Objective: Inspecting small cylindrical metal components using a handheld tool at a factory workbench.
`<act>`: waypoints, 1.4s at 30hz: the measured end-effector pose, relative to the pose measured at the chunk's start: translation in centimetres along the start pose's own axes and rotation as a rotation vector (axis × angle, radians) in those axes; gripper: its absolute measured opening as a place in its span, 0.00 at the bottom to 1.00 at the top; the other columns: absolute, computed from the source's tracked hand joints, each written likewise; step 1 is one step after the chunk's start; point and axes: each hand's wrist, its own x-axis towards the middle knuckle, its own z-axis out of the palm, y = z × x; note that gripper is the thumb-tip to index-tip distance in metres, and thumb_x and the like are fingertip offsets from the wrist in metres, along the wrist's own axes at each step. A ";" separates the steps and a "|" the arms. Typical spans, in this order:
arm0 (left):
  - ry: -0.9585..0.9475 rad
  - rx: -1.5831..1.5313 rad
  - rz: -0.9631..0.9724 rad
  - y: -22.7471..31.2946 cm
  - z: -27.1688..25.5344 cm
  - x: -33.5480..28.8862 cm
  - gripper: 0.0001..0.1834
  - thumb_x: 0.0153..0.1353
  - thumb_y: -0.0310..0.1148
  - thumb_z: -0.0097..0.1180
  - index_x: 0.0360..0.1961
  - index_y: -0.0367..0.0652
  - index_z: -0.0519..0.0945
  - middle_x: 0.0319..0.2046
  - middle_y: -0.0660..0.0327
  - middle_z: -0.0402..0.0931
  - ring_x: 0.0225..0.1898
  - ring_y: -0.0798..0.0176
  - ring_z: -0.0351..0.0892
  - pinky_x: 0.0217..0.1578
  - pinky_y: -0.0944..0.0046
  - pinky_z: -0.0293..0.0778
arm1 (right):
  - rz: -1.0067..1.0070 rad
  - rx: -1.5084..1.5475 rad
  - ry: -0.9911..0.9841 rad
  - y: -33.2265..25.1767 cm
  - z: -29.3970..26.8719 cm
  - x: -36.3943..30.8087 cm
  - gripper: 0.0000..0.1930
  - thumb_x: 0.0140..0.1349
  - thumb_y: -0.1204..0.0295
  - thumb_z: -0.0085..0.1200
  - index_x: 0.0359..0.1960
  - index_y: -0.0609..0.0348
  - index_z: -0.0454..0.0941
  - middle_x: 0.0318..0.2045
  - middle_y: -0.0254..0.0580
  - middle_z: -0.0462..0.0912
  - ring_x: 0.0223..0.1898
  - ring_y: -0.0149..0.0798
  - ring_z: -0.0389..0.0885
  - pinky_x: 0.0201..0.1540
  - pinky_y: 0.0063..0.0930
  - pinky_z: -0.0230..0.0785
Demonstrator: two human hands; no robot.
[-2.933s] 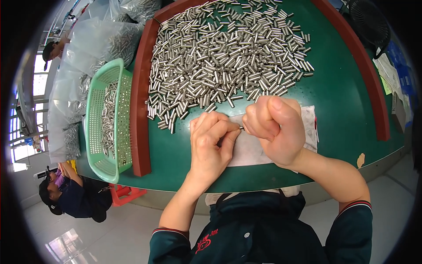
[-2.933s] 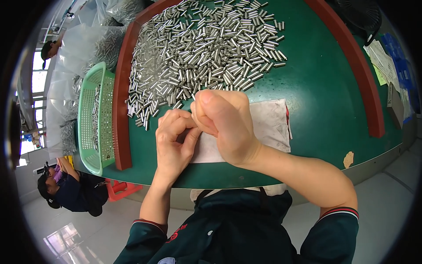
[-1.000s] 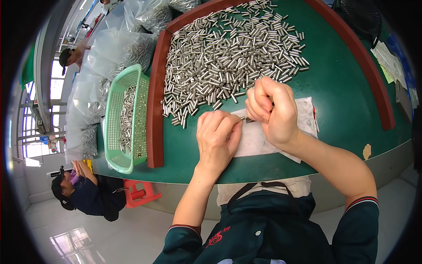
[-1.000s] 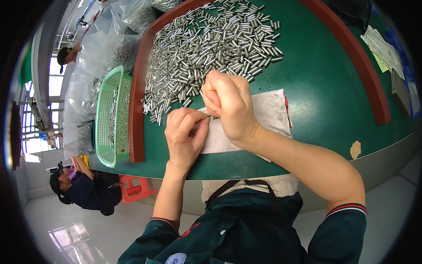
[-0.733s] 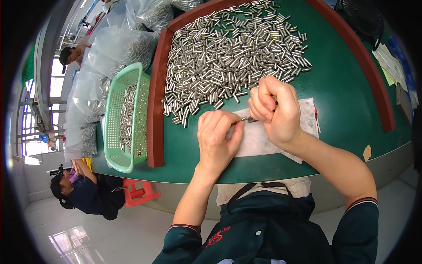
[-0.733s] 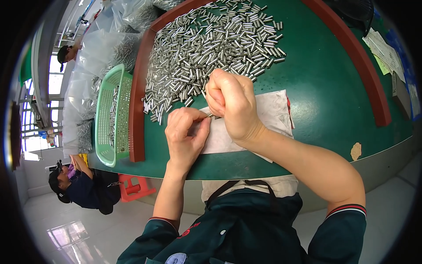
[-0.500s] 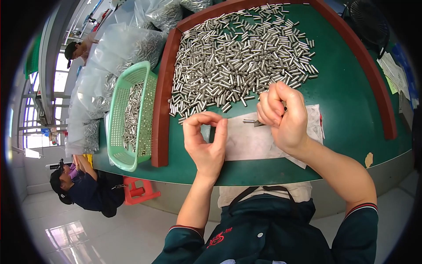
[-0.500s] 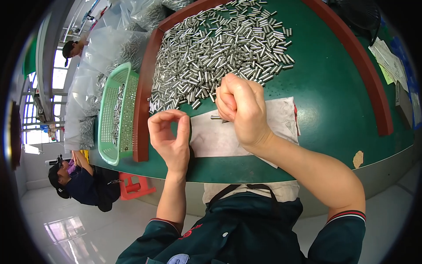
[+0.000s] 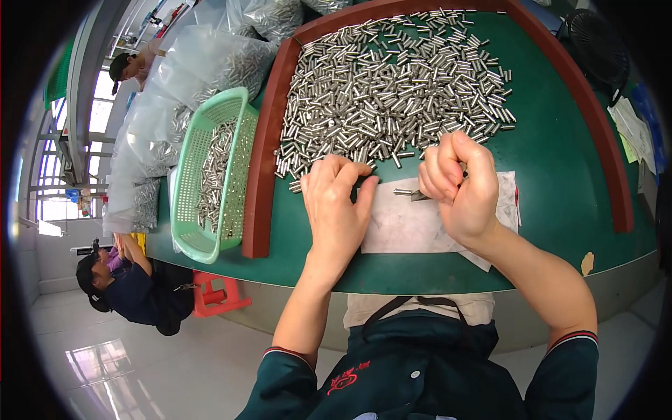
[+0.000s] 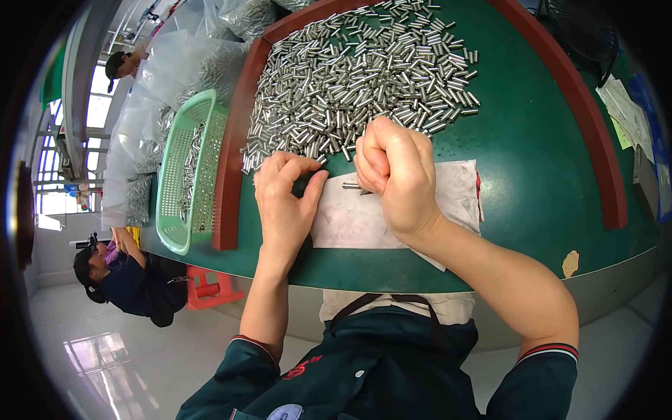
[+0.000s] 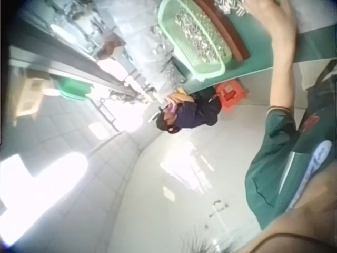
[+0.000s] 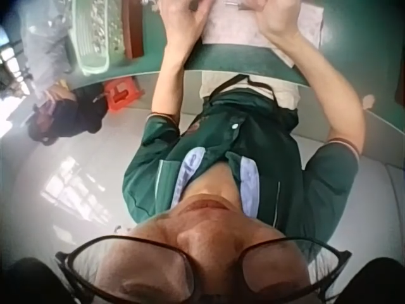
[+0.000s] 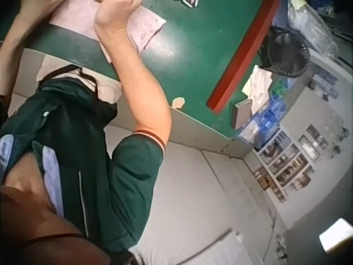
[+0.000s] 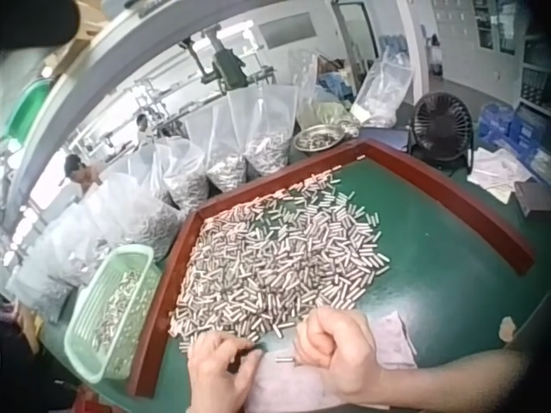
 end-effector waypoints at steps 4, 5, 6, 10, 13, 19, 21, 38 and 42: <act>0.001 0.160 0.011 -0.1 0.1 0.5 0.06 0.41 0.24 0.58 0.22 0.41 0.73 0.23 0.62 0.66 0.30 0.59 0.66 0.31 0.61 0.57 | 0.017 0.018 0.004 -0.1 0.1 0.0 0.19 0.59 0.68 0.31 0.09 0.54 0.52 0.07 0.31 0.56 0.11 0.23 0.48 0.15 0.18 0.43; -0.037 0.163 0.012 -0.2 0.0 0.5 0.06 0.42 0.24 0.57 0.23 0.40 0.73 0.23 0.61 0.67 0.28 0.59 0.67 0.32 0.62 0.58 | 0.016 0.019 0.008 -0.1 0.1 0.0 0.19 0.59 0.68 0.31 0.09 0.54 0.52 0.07 0.31 0.56 0.11 0.23 0.48 0.15 0.18 0.43; -0.075 0.164 0.012 -0.2 0.0 0.5 0.05 0.44 0.23 0.57 0.24 0.40 0.73 0.23 0.61 0.68 0.27 0.59 0.68 0.32 0.63 0.59 | 0.017 0.015 -0.001 -0.1 0.0 0.0 0.19 0.59 0.68 0.31 0.09 0.54 0.52 0.07 0.30 0.56 0.11 0.23 0.48 0.15 0.18 0.43; -0.068 -0.031 0.109 0.3 -0.2 0.8 0.06 0.45 0.21 0.54 0.25 0.38 0.70 0.24 0.59 0.68 0.28 0.59 0.68 0.32 0.63 0.62 | 0.007 0.004 -0.005 -0.2 0.0 0.0 0.19 0.59 0.68 0.31 0.09 0.54 0.52 0.07 0.30 0.56 0.11 0.23 0.49 0.14 0.18 0.44; -0.156 -0.144 0.187 1.5 -0.7 0.5 0.07 0.43 0.21 0.56 0.24 0.38 0.70 0.24 0.59 0.68 0.27 0.57 0.67 0.31 0.62 0.62 | 0.012 -0.007 0.011 -0.2 0.1 0.0 0.19 0.59 0.68 0.31 0.09 0.54 0.52 0.07 0.30 0.55 0.11 0.23 0.49 0.14 0.18 0.44; -0.247 -0.107 0.139 1.8 -0.3 -0.7 0.06 0.42 0.22 0.58 0.23 0.40 0.73 0.23 0.62 0.69 0.26 0.60 0.67 0.29 0.64 0.60 | 0.000 0.085 -0.008 -0.1 -0.1 0.1 0.19 0.59 0.68 0.32 0.09 0.54 0.52 0.07 0.29 0.54 0.10 0.23 0.48 0.14 0.19 0.41; -0.227 -0.124 0.117 1.9 -0.2 -0.9 0.06 0.42 0.23 0.58 0.22 0.40 0.73 0.22 0.62 0.69 0.25 0.61 0.67 0.28 0.65 0.60 | -0.017 0.130 -0.061 -0.5 0.1 0.1 0.19 0.59 0.67 0.32 0.09 0.54 0.52 0.07 0.29 0.53 0.10 0.23 0.48 0.14 0.19 0.40; -0.185 -0.169 0.078 1.8 0.2 -1.1 0.05 0.42 0.23 0.58 0.21 0.42 0.74 0.22 0.63 0.68 0.25 0.60 0.66 0.28 0.63 0.58 | 0.024 0.040 -0.066 0.0 0.1 -0.6 0.20 0.60 0.65 0.30 0.09 0.52 0.52 0.06 0.28 0.52 0.10 0.24 0.45 0.14 0.20 0.40; -0.188 -0.182 0.066 1.7 0.2 -1.1 0.05 0.42 0.23 0.58 0.20 0.42 0.74 0.22 0.63 0.68 0.25 0.60 0.66 0.28 0.63 0.58 | 0.008 -0.010 -0.065 0.0 0.2 -0.5 0.21 0.62 0.63 0.28 0.09 0.50 0.51 0.05 0.27 0.52 0.09 0.24 0.42 0.14 0.20 0.40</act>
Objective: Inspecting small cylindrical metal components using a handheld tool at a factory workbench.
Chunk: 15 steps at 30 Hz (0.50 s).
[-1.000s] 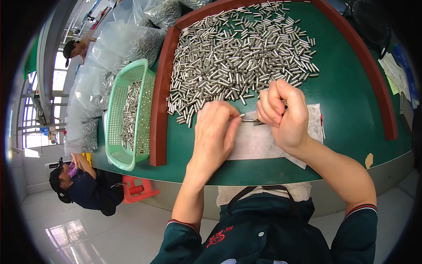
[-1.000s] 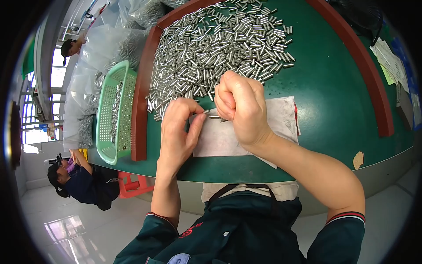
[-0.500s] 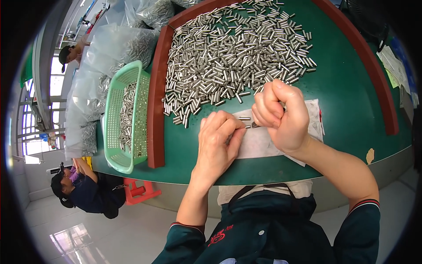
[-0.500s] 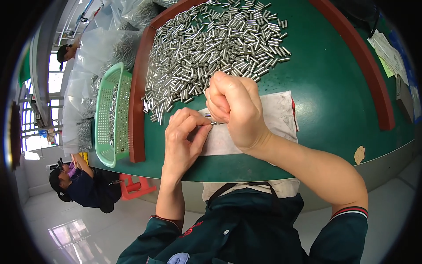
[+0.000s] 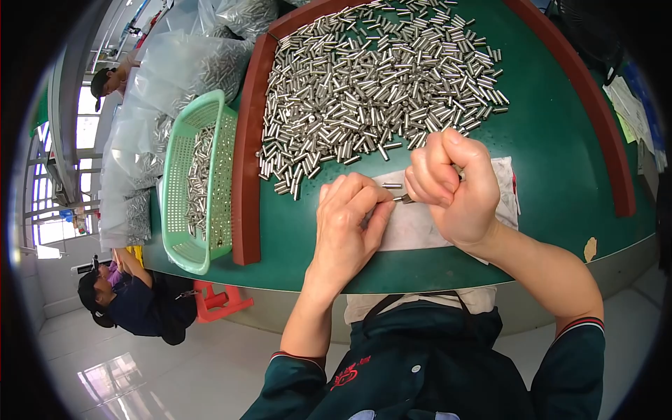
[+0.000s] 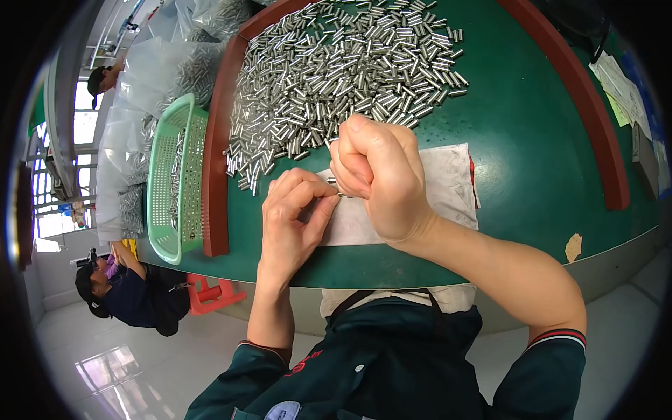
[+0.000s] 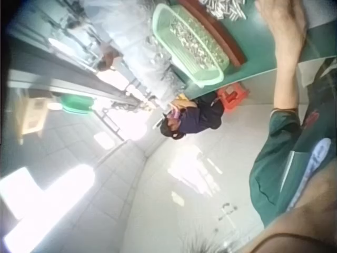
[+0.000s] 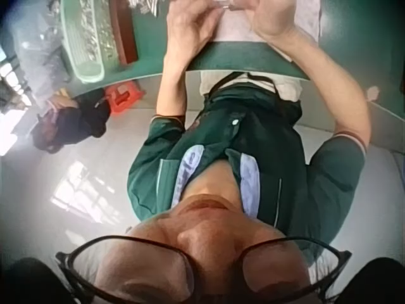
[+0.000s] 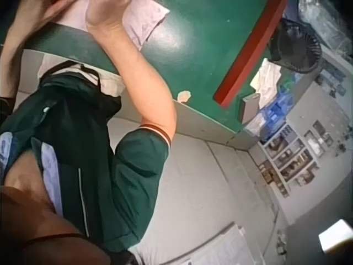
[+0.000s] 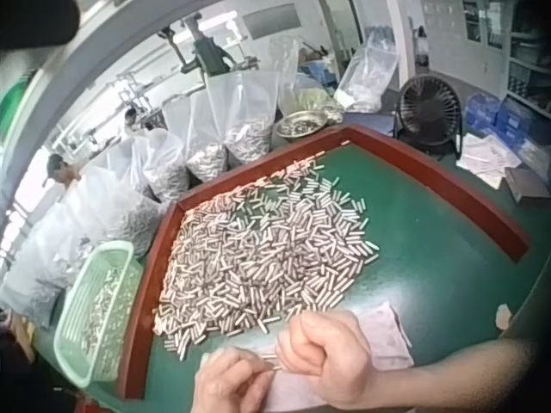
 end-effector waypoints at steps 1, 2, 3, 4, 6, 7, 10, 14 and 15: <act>-0.001 0.002 -0.005 0.0 0.0 0.0 0.05 0.42 0.23 0.58 0.20 0.42 0.74 0.22 0.64 0.68 0.25 0.60 0.66 0.28 0.63 0.58 | 0.001 0.000 0.001 0.0 0.0 0.0 0.21 0.62 0.63 0.28 0.09 0.50 0.51 0.05 0.27 0.52 0.09 0.24 0.42 0.14 0.20 0.40; -0.003 0.004 -0.010 0.0 0.0 0.0 0.05 0.42 0.23 0.58 0.20 0.42 0.74 0.22 0.64 0.68 0.25 0.60 0.66 0.28 0.63 0.58 | -0.006 -0.002 -0.012 -0.1 0.1 0.0 0.21 0.62 0.63 0.28 0.09 0.51 0.51 0.05 0.27 0.52 0.09 0.24 0.42 0.14 0.20 0.40; -0.004 0.001 -0.011 -0.1 0.1 0.0 0.05 0.42 0.23 0.58 0.20 0.42 0.74 0.22 0.64 0.68 0.25 0.60 0.66 0.28 0.63 0.58 | -0.014 -0.004 -0.023 -0.1 0.0 0.0 0.21 0.62 0.63 0.28 0.09 0.51 0.51 0.05 0.27 0.52 0.09 0.24 0.43 0.14 0.20 0.40; -0.003 -0.002 -0.009 -0.1 0.1 0.0 0.05 0.42 0.23 0.58 0.20 0.42 0.74 0.22 0.64 0.68 0.25 0.60 0.66 0.28 0.64 0.58 | -0.012 -0.005 -0.021 0.0 -0.1 0.0 0.21 0.62 0.63 0.28 0.09 0.51 0.51 0.05 0.27 0.52 0.09 0.24 0.43 0.14 0.20 0.40; -0.003 -0.007 -0.009 -0.2 0.2 0.1 0.05 0.42 0.23 0.58 0.20 0.42 0.74 0.21 0.64 0.68 0.25 0.60 0.66 0.28 0.64 0.58 | -0.013 -0.004 -0.017 0.1 -0.2 0.0 0.21 0.62 0.63 0.28 0.09 0.51 0.51 0.05 0.27 0.52 0.09 0.23 0.43 0.14 0.20 0.40; -0.004 -0.005 -0.013 -0.2 0.1 0.1 0.05 0.42 0.23 0.58 0.20 0.42 0.74 0.21 0.64 0.68 0.25 0.60 0.66 0.27 0.64 0.58 | -0.011 -0.005 -0.016 0.1 -0.2 0.0 0.21 0.62 0.63 0.28 0.09 0.51 0.51 0.05 0.27 0.52 0.09 0.23 0.43 0.14 0.20 0.40; -0.002 -0.011 -0.015 -0.3 0.1 0.1 0.05 0.42 0.23 0.58 0.20 0.42 0.74 0.21 0.64 0.68 0.25 0.61 0.66 0.27 0.64 0.57 | -0.014 -0.026 -0.021 0.2 -0.1 -0.1 0.21 0.62 0.64 0.28 0.09 0.51 0.51 0.05 0.27 0.52 0.09 0.23 0.43 0.14 0.20 0.40; 0.008 -0.026 -0.008 -0.3 0.2 0.0 0.05 0.42 0.22 0.58 0.20 0.41 0.74 0.21 0.64 0.68 0.24 0.61 0.66 0.27 0.64 0.58 | -0.033 -0.049 -0.036 0.4 0.1 -0.3 0.21 0.62 0.64 0.30 0.09 0.52 0.52 0.06 0.27 0.51 0.10 0.23 0.44 0.15 0.20 0.41; 0.009 -0.029 -0.008 -0.3 0.2 0.0 0.05 0.42 0.22 0.58 0.20 0.41 0.74 0.21 0.64 0.68 0.24 0.61 0.66 0.27 0.64 0.58 | -0.043 -0.065 -0.035 0.4 0.3 -0.5 0.21 0.62 0.64 0.31 0.09 0.52 0.52 0.06 0.27 0.51 0.10 0.24 0.44 0.15 0.20 0.41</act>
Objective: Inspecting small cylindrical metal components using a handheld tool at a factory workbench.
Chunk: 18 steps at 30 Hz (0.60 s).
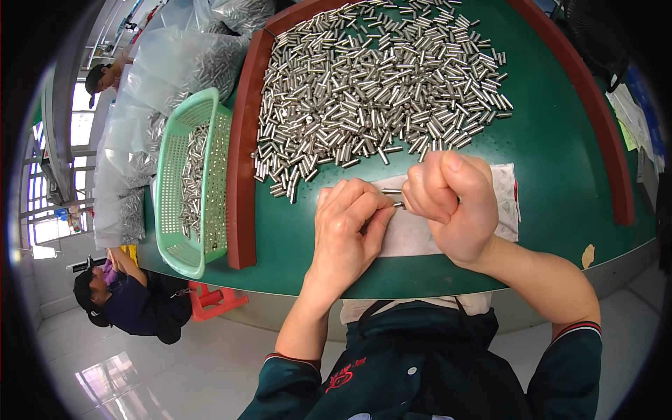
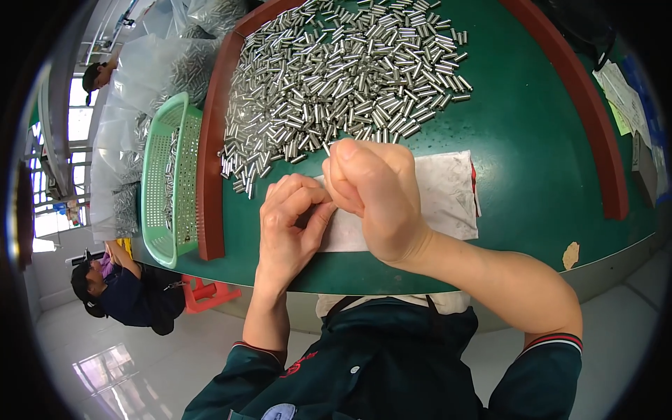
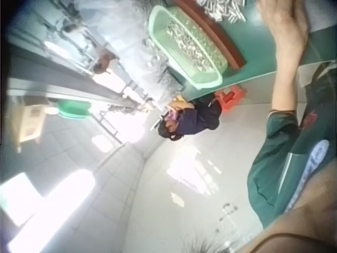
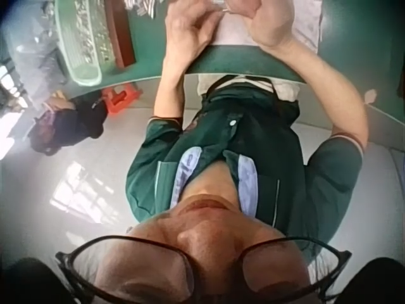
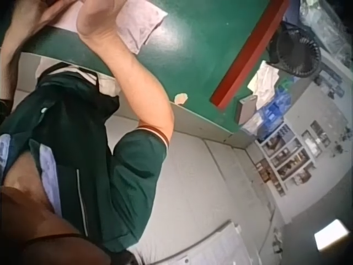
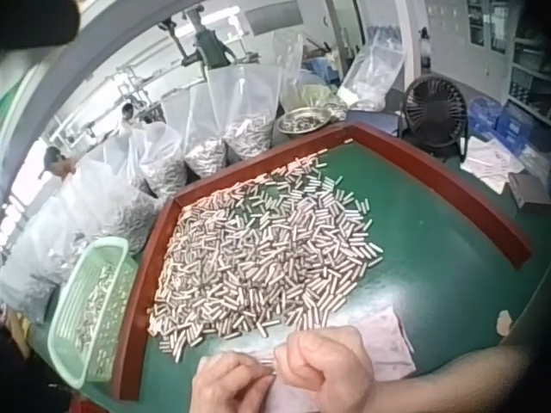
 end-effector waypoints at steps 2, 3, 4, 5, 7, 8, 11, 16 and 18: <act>-0.003 -0.031 -0.002 0.2 0.0 0.1 0.05 0.41 0.22 0.58 0.20 0.41 0.74 0.21 0.64 0.69 0.24 0.61 0.66 0.27 0.64 0.58 | -0.016 -0.057 0.008 0.0 0.3 -0.3 0.21 0.61 0.64 0.32 0.09 0.52 0.52 0.06 0.27 0.51 0.11 0.24 0.45 0.16 0.20 0.41; -0.003 -0.029 -0.005 0.1 0.0 0.0 0.05 0.41 0.22 0.58 0.20 0.41 0.74 0.21 0.64 0.69 0.24 0.61 0.66 0.27 0.64 0.58 | -0.029 -0.108 0.015 0.2 0.4 -0.4 0.21 0.61 0.64 0.32 0.09 0.52 0.52 0.06 0.27 0.51 0.11 0.24 0.45 0.16 0.20 0.41; -0.007 -0.019 -0.004 0.0 0.0 0.0 0.05 0.41 0.22 0.57 0.20 0.41 0.74 0.21 0.64 0.69 0.24 0.60 0.66 0.27 0.64 0.58 | -0.027 -0.105 0.013 0.3 0.5 -0.3 0.21 0.61 0.64 0.32 0.09 0.52 0.52 0.06 0.27 0.51 0.11 0.24 0.45 0.16 0.20 0.41; -0.011 -0.009 -0.003 -0.1 0.0 -0.2 0.05 0.41 0.22 0.57 0.19 0.41 0.73 0.21 0.64 0.69 0.23 0.60 0.66 0.27 0.64 0.58 | -0.002 -0.103 0.019 0.4 0.5 -0.1 0.21 0.61 0.64 0.32 0.09 0.53 0.52 0.06 0.28 0.51 0.11 0.24 0.45 0.16 0.20 0.42; -0.003 -0.006 0.016 -0.1 0.3 -0.1 0.05 0.41 0.22 0.57 0.19 0.41 0.73 0.21 0.64 0.69 0.24 0.60 0.66 0.27 0.64 0.58 | 0.001 -0.106 0.028 0.1 0.4 -0.1 0.21 0.61 0.64 0.32 0.09 0.53 0.52 0.06 0.28 0.51 0.11 0.24 0.46 0.16 0.21 0.42; 0.004 -0.003 0.025 0.0 0.4 -0.1 0.05 0.41 0.21 0.57 0.19 0.41 0.73 0.21 0.64 0.69 0.24 0.60 0.67 0.27 0.64 0.58 | 0.011 -0.059 0.018 0.0 0.2 -0.2 0.19 0.59 0.68 0.33 0.09 0.55 0.52 0.08 0.28 0.53 0.13 0.23 0.47 0.17 0.20 0.42; 0.043 0.017 0.038 -0.1 0.5 -0.4 0.06 0.41 0.21 0.57 0.20 0.41 0.73 0.22 0.63 0.69 0.24 0.60 0.67 0.27 0.65 0.58 | -0.003 0.051 0.001 -0.6 0.1 0.1 0.17 0.57 0.72 0.33 0.10 0.57 0.51 0.09 0.28 0.54 0.14 0.22 0.48 0.17 0.19 0.42; 0.189 -0.106 0.021 0.2 0.3 -0.6 0.07 0.41 0.18 0.56 0.23 0.38 0.73 0.25 0.59 0.71 0.27 0.58 0.69 0.29 0.64 0.66 | -0.161 0.143 0.094 -2.7 -1.0 1.5 0.19 0.59 0.68 0.32 0.09 0.55 0.52 0.08 0.28 0.53 0.11 0.23 0.48 0.15 0.19 0.41; 0.147 -0.133 -0.026 0.2 -0.2 -0.8 0.07 0.44 0.17 0.55 0.26 0.34 0.74 0.27 0.59 0.72 0.27 0.64 0.71 0.30 0.70 0.67 | -0.171 0.106 0.107 -2.5 -1.4 1.4 0.19 0.59 0.68 0.32 0.09 0.54 0.52 0.07 0.28 0.53 0.11 0.23 0.48 0.15 0.19 0.42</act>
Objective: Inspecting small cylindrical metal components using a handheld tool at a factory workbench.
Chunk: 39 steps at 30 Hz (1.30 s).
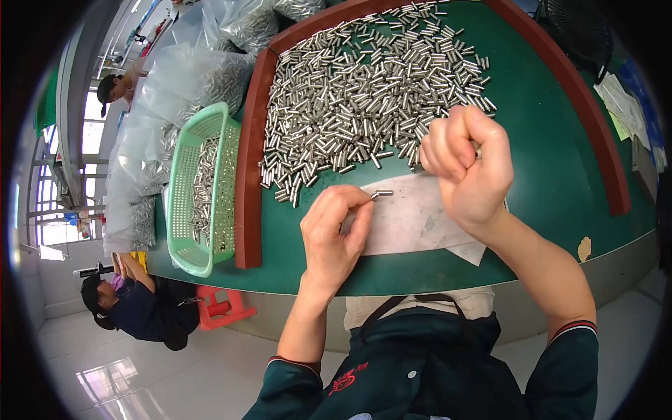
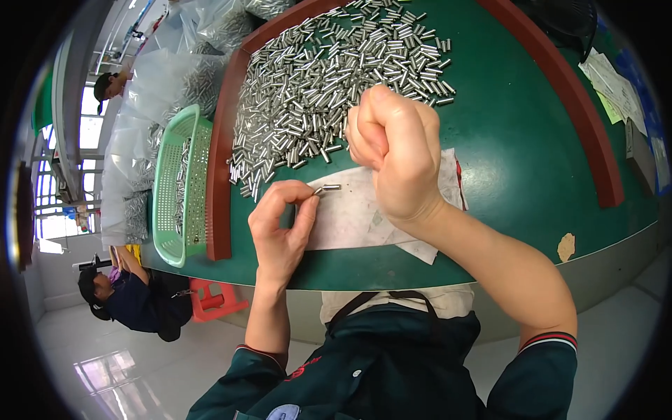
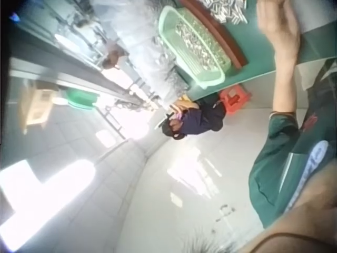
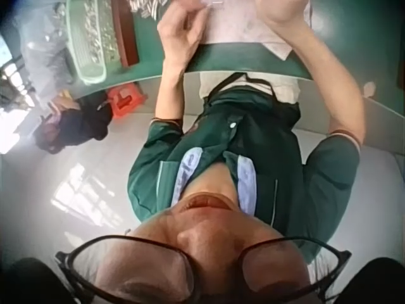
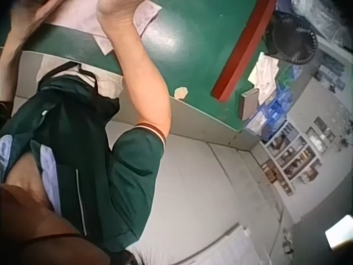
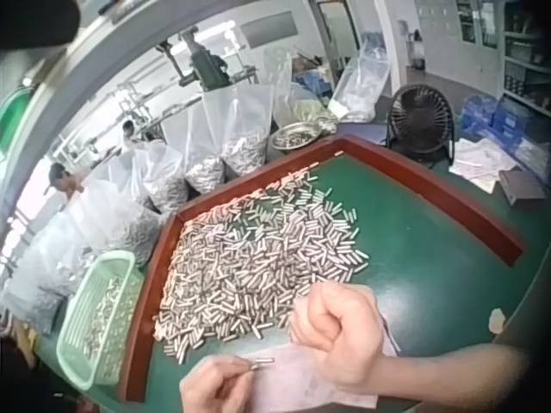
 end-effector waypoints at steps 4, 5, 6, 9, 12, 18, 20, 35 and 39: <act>-0.089 0.221 0.095 0.5 -0.1 1.1 0.09 0.44 0.17 0.53 0.30 0.35 0.75 0.25 0.58 0.70 0.26 0.62 0.70 0.28 0.68 0.67 | -0.006 -0.061 0.013 0.2 0.2 -0.1 0.20 0.59 0.68 0.32 0.09 0.54 0.52 0.07 0.29 0.54 0.12 0.23 0.49 0.15 0.19 0.42; -0.110 0.260 0.165 0.6 0.0 1.3 0.09 0.45 0.17 0.53 0.31 0.36 0.75 0.24 0.58 0.69 0.25 0.61 0.70 0.27 0.68 0.67 | -0.011 -0.074 0.010 0.2 0.2 -0.1 0.20 0.59 0.68 0.32 0.09 0.55 0.53 0.07 0.29 0.54 0.12 0.23 0.49 0.15 0.19 0.42; -0.146 0.266 0.186 0.6 0.2 1.5 0.09 0.43 0.18 0.54 0.29 0.37 0.75 0.24 0.58 0.69 0.25 0.59 0.69 0.26 0.66 0.67 | -0.013 -0.073 0.009 0.2 0.2 -0.2 0.20 0.59 0.68 0.32 0.09 0.55 0.53 0.07 0.29 0.54 0.12 0.23 0.49 0.15 0.19 0.42; -0.225 0.256 0.115 1.0 0.3 1.6 0.09 0.42 0.18 0.53 0.27 0.36 0.72 0.25 0.56 0.66 0.27 0.54 0.67 0.29 0.60 0.66 | 0.015 -0.085 0.009 0.1 0.1 -0.3 0.19 0.59 0.69 0.32 0.09 0.55 0.52 0.07 0.30 0.54 0.11 0.23 0.50 0.15 0.18 0.43; -0.235 0.307 0.155 0.8 0.3 2.4 0.08 0.40 0.19 0.55 0.25 0.36 0.73 0.24 0.59 0.68 0.24 0.59 0.68 0.25 0.65 0.66 | 0.022 -0.081 0.020 0.3 0.4 -0.4 0.19 0.59 0.69 0.33 0.09 0.56 0.52 0.07 0.30 0.55 0.11 0.22 0.49 0.15 0.19 0.42; -0.036 -1.046 -0.592 -0.6 -1.9 1.9 0.02 0.54 0.23 0.49 0.29 0.37 0.72 0.26 0.61 0.70 0.25 0.71 0.66 0.28 0.73 0.65 | 0.015 -0.096 -0.001 0.2 -0.3 -0.3 0.19 0.59 0.68 0.33 0.09 0.55 0.52 0.07 0.29 0.54 0.11 0.22 0.48 0.15 0.19 0.41; -0.017 -1.415 -0.549 -2.2 -3.3 0.8 0.04 0.55 0.27 0.50 0.30 0.38 0.71 0.26 0.60 0.67 0.25 0.72 0.63 0.27 0.74 0.63 | 0.037 -0.071 -0.002 0.1 0.4 -0.4 0.19 0.59 0.68 0.33 0.09 0.55 0.52 0.07 0.29 0.54 0.11 0.22 0.48 0.15 0.19 0.41; -0.022 0.353 -0.045 -1.5 -0.9 3.1 0.06 0.44 0.26 0.59 0.26 0.38 0.78 0.16 0.56 0.72 0.14 0.60 0.70 0.17 0.66 0.65 | 0.050 -0.096 0.035 0.4 0.4 -0.3 0.19 0.58 0.68 0.33 0.09 0.55 0.52 0.07 0.29 0.53 0.11 0.23 0.48 0.15 0.19 0.40; -0.056 0.440 -0.025 -1.9 -0.5 3.3 0.05 0.47 0.28 0.56 0.27 0.39 0.77 0.19 0.54 0.75 0.19 0.53 0.74 0.20 0.61 0.68 | 0.043 -0.121 0.020 0.4 0.3 -0.2 0.19 0.58 0.68 0.32 0.09 0.55 0.52 0.07 0.29 0.53 0.11 0.23 0.49 0.15 0.18 0.41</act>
